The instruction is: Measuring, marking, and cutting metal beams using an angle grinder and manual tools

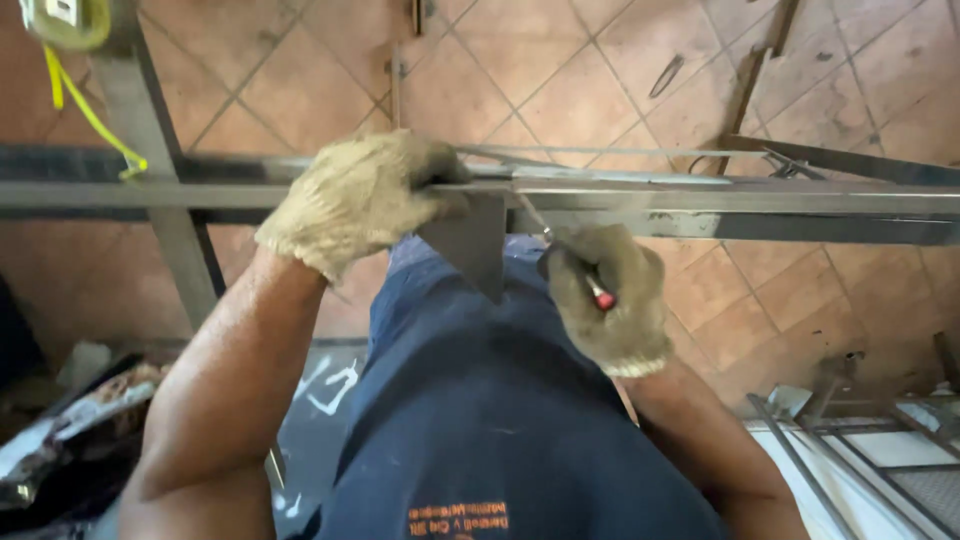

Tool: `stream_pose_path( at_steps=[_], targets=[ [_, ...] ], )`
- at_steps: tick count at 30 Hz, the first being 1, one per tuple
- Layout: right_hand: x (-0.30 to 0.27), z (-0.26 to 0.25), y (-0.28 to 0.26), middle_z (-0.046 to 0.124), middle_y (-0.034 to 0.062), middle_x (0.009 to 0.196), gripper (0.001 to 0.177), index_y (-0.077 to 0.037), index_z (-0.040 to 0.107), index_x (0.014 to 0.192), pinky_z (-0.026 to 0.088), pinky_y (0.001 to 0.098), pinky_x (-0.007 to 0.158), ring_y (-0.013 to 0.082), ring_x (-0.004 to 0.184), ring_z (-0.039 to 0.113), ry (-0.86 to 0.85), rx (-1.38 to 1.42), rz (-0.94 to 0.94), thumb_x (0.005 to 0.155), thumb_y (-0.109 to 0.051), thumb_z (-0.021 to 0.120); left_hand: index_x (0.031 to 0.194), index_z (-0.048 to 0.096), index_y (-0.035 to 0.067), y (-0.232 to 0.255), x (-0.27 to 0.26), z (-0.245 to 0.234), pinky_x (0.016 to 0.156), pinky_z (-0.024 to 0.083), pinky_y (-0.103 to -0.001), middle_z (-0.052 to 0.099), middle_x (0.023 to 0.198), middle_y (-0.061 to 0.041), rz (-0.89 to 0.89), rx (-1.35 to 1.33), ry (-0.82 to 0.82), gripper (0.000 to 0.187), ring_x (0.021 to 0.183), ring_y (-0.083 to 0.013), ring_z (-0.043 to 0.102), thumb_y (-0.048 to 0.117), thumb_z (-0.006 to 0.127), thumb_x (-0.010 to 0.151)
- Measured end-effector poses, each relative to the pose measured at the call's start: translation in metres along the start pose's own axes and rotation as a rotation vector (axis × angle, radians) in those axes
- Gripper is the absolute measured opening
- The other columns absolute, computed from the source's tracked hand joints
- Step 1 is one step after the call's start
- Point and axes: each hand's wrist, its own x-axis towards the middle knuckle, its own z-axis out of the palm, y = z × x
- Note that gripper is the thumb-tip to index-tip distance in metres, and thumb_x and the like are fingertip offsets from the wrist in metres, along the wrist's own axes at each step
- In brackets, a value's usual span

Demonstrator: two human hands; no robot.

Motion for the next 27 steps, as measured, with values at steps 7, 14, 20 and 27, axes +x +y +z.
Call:
stream_pose_path(
  at_steps=[7,14,20,27],
  targets=[
    [-0.011,-0.020,-0.017,0.070,0.0210,0.075,0.016,0.003,0.069,0.102,0.057,0.0406,0.067,0.0337,0.075,0.073,-0.127,-0.026,0.094,0.087,-0.001,0.073,0.114,0.071,0.035,-0.004,-0.005,0.008,0.101,0.052,-0.049,0.075,0.113,0.000,0.024,0.017,0.042,0.041,0.118,-0.0283,0.067,0.062,0.057,0.087],
    [0.054,-0.066,0.022,0.076,0.0160,0.094,0.044,-0.010,0.078,0.118,0.048,0.0472,0.110,0.0345,0.103,0.075,-0.345,-0.737,-0.275,0.081,-0.031,0.089,0.122,0.072,0.023,0.000,-0.015,0.009,0.098,0.053,-0.054,0.076,0.114,-0.012,0.111,0.123,0.130,0.037,0.115,-0.0348,0.069,0.044,0.056,0.095],
    [0.068,-0.080,0.060,0.075,0.0118,0.094,0.045,-0.018,0.078,0.121,0.055,0.0436,0.095,0.0320,0.098,0.074,-0.477,-0.787,-0.233,0.080,-0.035,0.085,0.126,0.070,0.029,-0.038,-0.003,0.052,0.087,0.057,-0.045,0.077,0.108,-0.007,0.260,0.386,0.456,0.040,0.108,-0.0300,0.072,0.054,0.060,0.096],
    [0.084,-0.071,0.025,0.078,0.0064,0.095,0.036,-0.020,0.078,0.114,0.059,0.0403,0.086,0.0254,0.098,0.075,-0.580,-0.581,0.177,0.082,-0.032,0.087,0.122,0.068,0.035,-0.040,-0.002,0.064,0.083,0.059,-0.043,0.075,0.109,0.001,0.295,0.363,0.485,0.037,0.105,-0.0250,0.072,0.053,0.068,0.090]
  ],
)
